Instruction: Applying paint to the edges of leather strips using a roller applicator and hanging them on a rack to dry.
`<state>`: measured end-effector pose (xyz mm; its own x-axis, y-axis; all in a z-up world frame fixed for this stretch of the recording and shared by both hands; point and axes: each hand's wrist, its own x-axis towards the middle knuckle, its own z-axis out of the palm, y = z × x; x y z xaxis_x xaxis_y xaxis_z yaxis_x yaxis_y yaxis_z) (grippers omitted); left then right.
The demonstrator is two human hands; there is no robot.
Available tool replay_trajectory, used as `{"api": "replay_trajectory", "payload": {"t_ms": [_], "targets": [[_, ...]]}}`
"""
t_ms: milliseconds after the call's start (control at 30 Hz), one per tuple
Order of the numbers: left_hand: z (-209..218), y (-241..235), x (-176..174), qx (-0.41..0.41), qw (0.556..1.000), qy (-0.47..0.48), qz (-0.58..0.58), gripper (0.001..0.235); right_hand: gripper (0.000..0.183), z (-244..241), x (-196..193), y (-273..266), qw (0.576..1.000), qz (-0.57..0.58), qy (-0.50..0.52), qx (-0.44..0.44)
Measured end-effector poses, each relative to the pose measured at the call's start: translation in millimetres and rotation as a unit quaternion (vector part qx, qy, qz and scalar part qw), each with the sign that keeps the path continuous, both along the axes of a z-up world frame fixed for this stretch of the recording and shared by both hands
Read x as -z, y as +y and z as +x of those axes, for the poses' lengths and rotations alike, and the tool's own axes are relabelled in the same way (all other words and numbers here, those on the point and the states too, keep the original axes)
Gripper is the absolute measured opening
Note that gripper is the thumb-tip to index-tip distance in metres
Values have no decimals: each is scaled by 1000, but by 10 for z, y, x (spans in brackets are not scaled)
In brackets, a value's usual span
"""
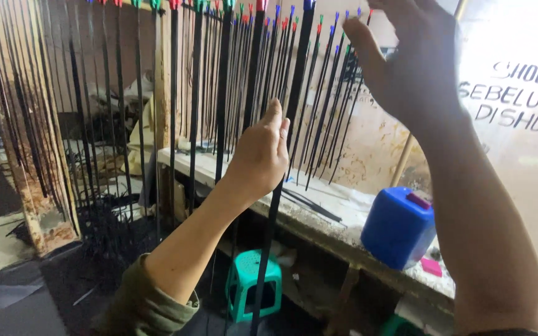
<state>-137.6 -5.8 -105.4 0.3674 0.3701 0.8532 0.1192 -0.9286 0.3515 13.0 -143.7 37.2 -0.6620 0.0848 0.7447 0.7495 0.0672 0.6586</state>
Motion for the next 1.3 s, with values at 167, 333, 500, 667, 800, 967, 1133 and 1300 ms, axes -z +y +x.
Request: {"api": "replay_trajectory", "payload": {"t_ms": [167,333,500,667,800,967,1133,1300], "targets": [[-347,-348,417,-1,995,-18,102,56,21,174,867,-458,995,-23,78,54],[-631,-918,1044,43,990,-9,131,55,34,279,1775,-834,986,-108,118,43],[-597,-1346,1712,124,990,35,60,45,26,333,2419,-1071,975,-145,170,3],[-201,-1591,2459,145,987,60,-30,34,23,734,3050,-1098,966,-152,208,-21],[293,-1733,2936,136,986,57,-81,26,19,1160,3447,-1144,955,-168,240,-44],[1164,-1856,3377,103,982,62,-144,25,16,1962,3916,-1252,941,-203,260,-76],[2310,-1919,3896,92,950,87,-285,19,12,2914,4390,-1362,909,-242,329,-83],[3168,-1791,3932,78,946,107,-296,11,11,3639,4626,-1305,891,-259,369,-54]]}}
